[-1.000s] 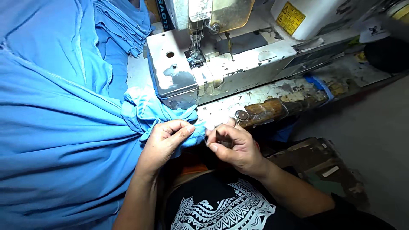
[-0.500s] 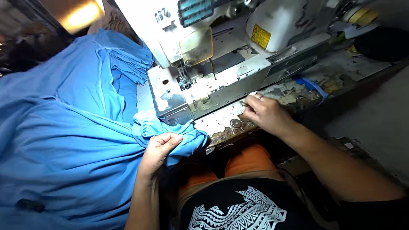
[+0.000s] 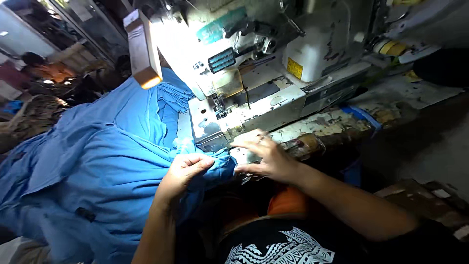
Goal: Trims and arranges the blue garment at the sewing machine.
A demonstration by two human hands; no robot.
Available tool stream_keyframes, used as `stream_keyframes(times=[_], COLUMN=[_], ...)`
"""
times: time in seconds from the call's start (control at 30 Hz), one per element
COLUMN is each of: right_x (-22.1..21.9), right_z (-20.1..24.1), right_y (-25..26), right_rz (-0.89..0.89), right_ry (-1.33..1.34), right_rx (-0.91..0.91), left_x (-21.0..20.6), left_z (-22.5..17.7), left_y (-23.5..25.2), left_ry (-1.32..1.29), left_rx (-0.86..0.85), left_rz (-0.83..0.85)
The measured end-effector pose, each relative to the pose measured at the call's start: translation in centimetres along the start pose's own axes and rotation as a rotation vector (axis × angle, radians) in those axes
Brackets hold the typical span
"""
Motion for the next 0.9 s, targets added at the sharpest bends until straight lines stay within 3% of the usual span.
stream_keyframes(times=[0.1, 0.2, 0.27, 0.37, 0.43, 0.53, 0.6, 0.8, 0.9], right_x=[-4.6, -4.8, -4.5, -4.7, -4.9, -5.4, -5.6, -6.2, -6.4], right_z=[0.2, -1.2, -1.4, -1.2, -1.5, -2.2, -2.7, -4.1, -4.4], right_y=[0.9, 0.8, 0.3, -0.4, -0.9, -1.9, -2.3, -0.1, 0.6], right_rz=[0.118, 0.141, 0.15, 0.09, 0.012, -0.032, -0.042, -0.045, -0.072], right_ry=[0.461, 0.586, 0.648, 0.759, 0.831, 0.857, 0.821, 0.753, 0.77], right_rx=[-0.321, -0.539, -0.633, -0.686, -0.731, -0.768, -0.772, -0.812, -0.82], left_x=[1.4, 4.3, 4.9, 3.6, 2.7, 1.2, 0.2, -0.7, 0.2], left_z=[-3.5, -5.8, -6.0, -4.4, -4.1, -5.1, -4.1, -3.6, 1.2], left_y=[0.0, 0.1, 0.8, 3.0, 4.6, 6.8, 9.2, 16.0, 19.1], left_ry=[0.254, 0.588, 0.522, 0.149, 0.138, 0.57, 0.749, 0.681, 0.703], left_rx=[-0.126, -0.372, -0.468, -0.278, -0.208, -0.511, -0.552, -0.526, -0.792], left_rz=[0.016, -0.126, -0.207, -0.28, -0.345, -0.358, -0.29, -0.24, -0.294])
Point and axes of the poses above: each hand's wrist, its own y-axis towards the middle knuckle, its own x-axis out of the back of the hand, z = x × y, the point moved 9 cm from there along y, towards the middle knuckle, and after that the axes turned 14 degrees about -z, right-handed, at the moved point
